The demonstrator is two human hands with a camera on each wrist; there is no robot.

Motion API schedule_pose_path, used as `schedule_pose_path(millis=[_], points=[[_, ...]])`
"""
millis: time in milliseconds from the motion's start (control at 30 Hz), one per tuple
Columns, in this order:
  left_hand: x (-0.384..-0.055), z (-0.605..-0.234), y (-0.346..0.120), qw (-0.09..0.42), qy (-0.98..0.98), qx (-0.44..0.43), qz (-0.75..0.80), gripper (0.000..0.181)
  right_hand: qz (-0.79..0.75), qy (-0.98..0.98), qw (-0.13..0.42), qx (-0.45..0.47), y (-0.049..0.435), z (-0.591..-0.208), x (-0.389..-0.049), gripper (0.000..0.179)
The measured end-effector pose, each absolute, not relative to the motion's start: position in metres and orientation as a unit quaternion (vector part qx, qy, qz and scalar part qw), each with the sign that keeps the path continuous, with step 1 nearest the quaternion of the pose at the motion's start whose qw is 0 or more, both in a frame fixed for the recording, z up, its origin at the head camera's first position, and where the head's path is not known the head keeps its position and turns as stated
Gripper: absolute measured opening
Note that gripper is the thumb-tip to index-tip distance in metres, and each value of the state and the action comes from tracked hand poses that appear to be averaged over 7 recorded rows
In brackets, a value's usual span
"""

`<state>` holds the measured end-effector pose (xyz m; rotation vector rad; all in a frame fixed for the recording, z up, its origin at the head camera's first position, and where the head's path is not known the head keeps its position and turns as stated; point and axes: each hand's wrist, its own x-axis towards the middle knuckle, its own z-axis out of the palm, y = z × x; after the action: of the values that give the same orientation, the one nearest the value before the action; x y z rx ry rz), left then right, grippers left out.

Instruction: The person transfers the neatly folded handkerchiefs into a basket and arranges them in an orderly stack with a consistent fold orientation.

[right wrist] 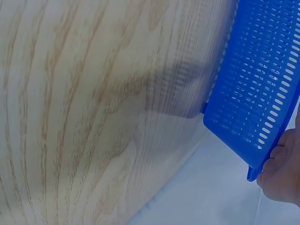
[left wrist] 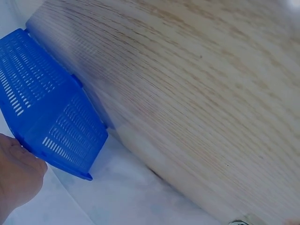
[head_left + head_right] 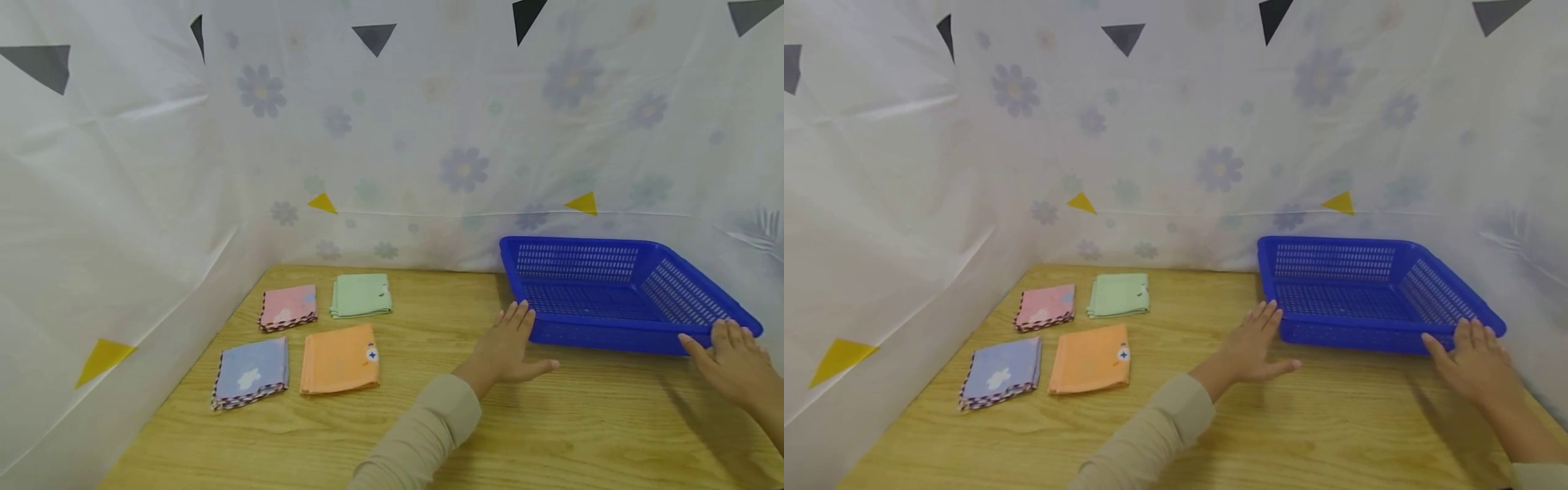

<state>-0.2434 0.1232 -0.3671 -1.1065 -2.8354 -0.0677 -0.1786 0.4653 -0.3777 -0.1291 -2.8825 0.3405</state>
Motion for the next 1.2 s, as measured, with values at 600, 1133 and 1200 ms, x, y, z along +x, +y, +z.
schedule_pose_path(millis=[600,1133,1200], points=[[-0.238,-0.361,0.111,0.048,-0.926,-0.373,-0.024,0.087,0.104,-0.987,0.111,-0.051,0.455,-0.371,-0.171,0.084],[-0.237,-0.358,0.099,0.036,-0.923,-0.382,-0.024,0.087,0.098,-0.987,0.119,-0.049,0.440,-0.361,-0.162,0.082],[-0.237,-0.358,0.098,0.039,-0.922,-0.385,-0.028,0.088,0.098,-0.987,0.120,-0.050,0.438,-0.360,-0.161,0.082]])
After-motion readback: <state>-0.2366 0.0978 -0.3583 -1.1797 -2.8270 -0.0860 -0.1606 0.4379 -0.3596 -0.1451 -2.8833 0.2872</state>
